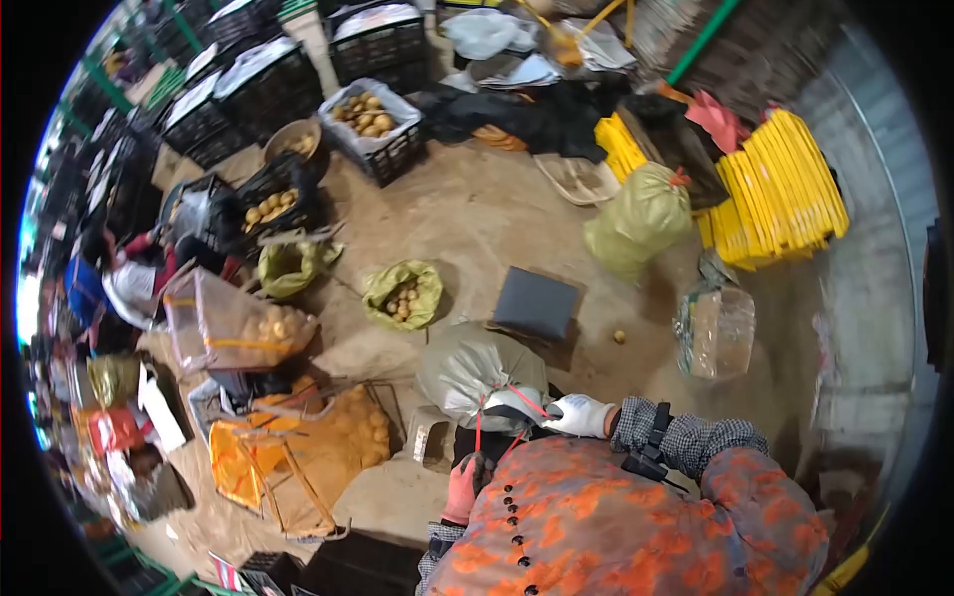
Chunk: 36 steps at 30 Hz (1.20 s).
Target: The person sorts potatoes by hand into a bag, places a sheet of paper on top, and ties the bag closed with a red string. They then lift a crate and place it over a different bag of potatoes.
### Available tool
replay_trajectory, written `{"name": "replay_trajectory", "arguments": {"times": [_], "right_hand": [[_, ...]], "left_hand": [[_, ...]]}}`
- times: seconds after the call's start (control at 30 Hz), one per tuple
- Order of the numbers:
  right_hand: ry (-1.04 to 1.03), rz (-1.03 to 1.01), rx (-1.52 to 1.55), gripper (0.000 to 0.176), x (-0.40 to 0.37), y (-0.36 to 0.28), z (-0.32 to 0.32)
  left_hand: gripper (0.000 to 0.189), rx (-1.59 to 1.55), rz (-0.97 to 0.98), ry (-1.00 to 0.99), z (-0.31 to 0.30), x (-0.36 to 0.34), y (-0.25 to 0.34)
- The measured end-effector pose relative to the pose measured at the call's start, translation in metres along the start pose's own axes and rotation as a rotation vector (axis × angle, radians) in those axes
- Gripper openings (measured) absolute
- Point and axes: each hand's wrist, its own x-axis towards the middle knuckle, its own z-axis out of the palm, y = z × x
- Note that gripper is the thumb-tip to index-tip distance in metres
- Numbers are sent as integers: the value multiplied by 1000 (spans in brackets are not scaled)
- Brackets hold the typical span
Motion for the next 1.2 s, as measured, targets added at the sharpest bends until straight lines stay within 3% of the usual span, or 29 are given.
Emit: {"name": "replay_trajectory", "arguments": {"times": [0.03, 0.07, 0.13, 0.17, 0.2, 0.27, 0.33, 0.4, 0.53, 0.57, 0.67, 0.8, 0.83, 0.87, 0.93, 1.0, 1.07, 1.13, 1.2], "right_hand": [[13, 77, 115, 43, -8, 7, -3], [-10, 114, 147, 37, -7, 17, 0], [125, -7, 219, 37, -10, 23, 4], [125, -90, 160, 37, 3, 39, 10], [87, -84, 172, 37, 13, 54, 16], [-40, -40, 200, 46, 8, 54, -6], [-41, -87, 174, 47, 10, 66, 0], [-46, -147, 124, 47, 1, 68, 3], [-19, -73, 208, 46, -12, 83, 11], [73, -125, 219, 33, -15, 87, 22], [100, -68, 239, 45, -24, 91, 52], [204, -15, 294, 36, -59, 97, 96], [219, -35, 295, 36, -65, 96, 104], [210, -42, 295, 36, -72, 94, 112], [210, -77, 345, 36, -88, 85, 124], [168, -61, 373, 35, -111, 82, 125], [277, -37, 349, 37, -129, 87, 133], [276, -78, 383, 37, -155, 105, 130], [277, -52, 439, 38, -172, 123, 135]], "left_hand": [[16, 186, 160, -15, 8, 6, -1], [16, 202, 158, -32, 15, 13, 0], [11, 331, 100, -15, 29, 18, 6], [9, 730, 370, -82, 44, 16, 23], [9, 748, 360, -94, 54, 13, 20], [11, 963, 394, 93, 64, -4, 6], [12, 992, 377, 68, 60, -8, -17], [14, 1067, 161, 174, 61, -11, -37], [12, 1043, 294, 108, 89, -19, -25], [12, 1064, 299, 106, 80, -18, -38], [10, 932, 273, 82, 78, -29, -51], [8, 1069, 421, 158, 62, -51, -101], [21, 588, 242, 165, 62, -55, -104], [31, 431, 59, 197, 66, -67, -93], [30, 357, 140, 205, 62, -76, -101], [30, 369, 103, 206, 69, -90, -97], [31, 388, 64, 203, 89, -101, -79], [32, 300, -165, 84, 116, -103, -65], [28, 582, -98, -57, 131, -99, -71]]}}
